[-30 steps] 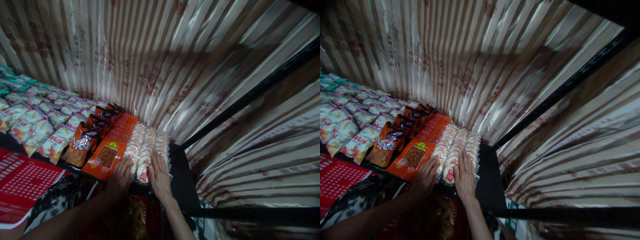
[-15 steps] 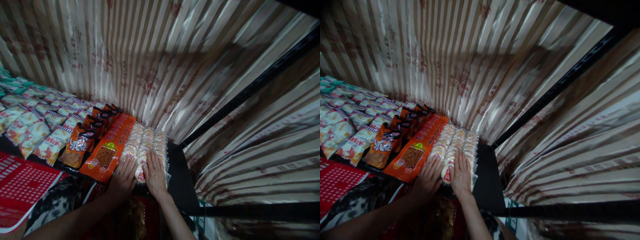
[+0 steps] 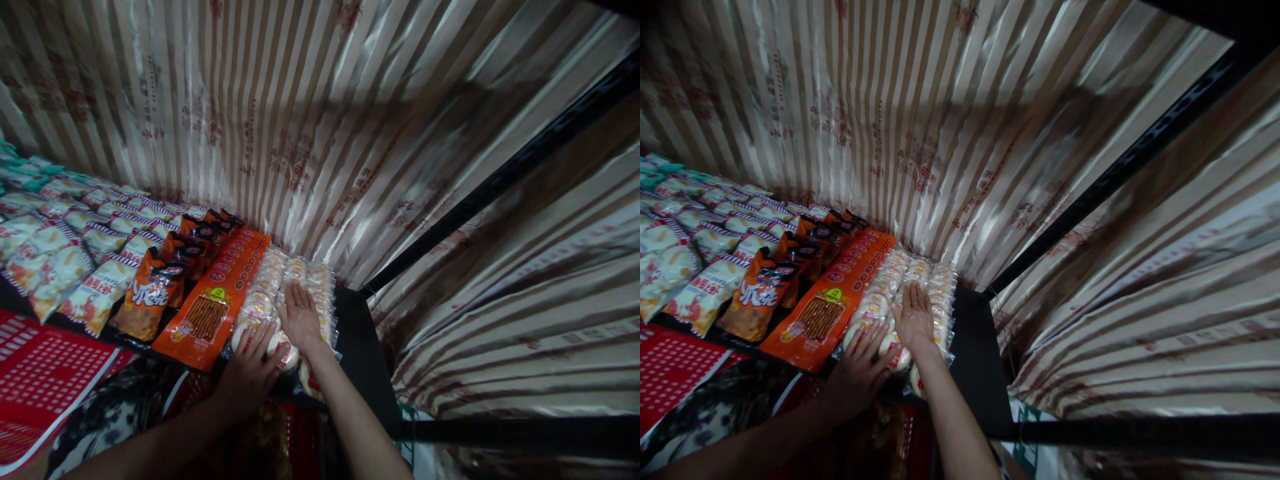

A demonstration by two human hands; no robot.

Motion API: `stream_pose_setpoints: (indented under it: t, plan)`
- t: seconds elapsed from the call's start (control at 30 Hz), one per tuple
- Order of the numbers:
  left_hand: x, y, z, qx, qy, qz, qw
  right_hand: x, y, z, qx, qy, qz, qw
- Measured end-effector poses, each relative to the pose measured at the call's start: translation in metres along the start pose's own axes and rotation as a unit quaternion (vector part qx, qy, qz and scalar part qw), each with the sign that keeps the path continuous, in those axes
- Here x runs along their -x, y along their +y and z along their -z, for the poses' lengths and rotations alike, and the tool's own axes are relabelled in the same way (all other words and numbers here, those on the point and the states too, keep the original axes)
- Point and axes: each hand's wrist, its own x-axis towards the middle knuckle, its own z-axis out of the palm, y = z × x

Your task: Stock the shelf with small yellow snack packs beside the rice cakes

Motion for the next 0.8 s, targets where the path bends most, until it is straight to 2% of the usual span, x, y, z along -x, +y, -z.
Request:
stream_pose_setpoints:
  t: [0.2,0.37,0.53,0.7,0.8]
  plan:
    - [0.0,0.002,-0.002,-0.019,-0.017,0.0,1.0,-0.001,-0.002,0.002,-0.002,-0.003,-0.004,1.0]
    - [0.0,0.001,-0.001,-0.022,-0.036,0.0,0.999,-0.023,-0.007,0.011,-0.025,0.004,0.01,1.0]
    - [0.001,-0.001,-0.001,-0.019,-0.068,-0.006,0.998,-0.05,-0.016,0.01,-0.055,-0.023,0.03,0.998]
    - [0.0,-0.001,-0.001,-0.03,-0.065,-0.011,0.997,-0.058,-0.02,0.005,-0.065,-0.062,0.021,0.996]
    - [0.0,-0.002,-0.001,-0.03,-0.062,-0.013,0.998,-0.057,-0.015,0.006,-0.065,-0.038,-0.003,0.997]
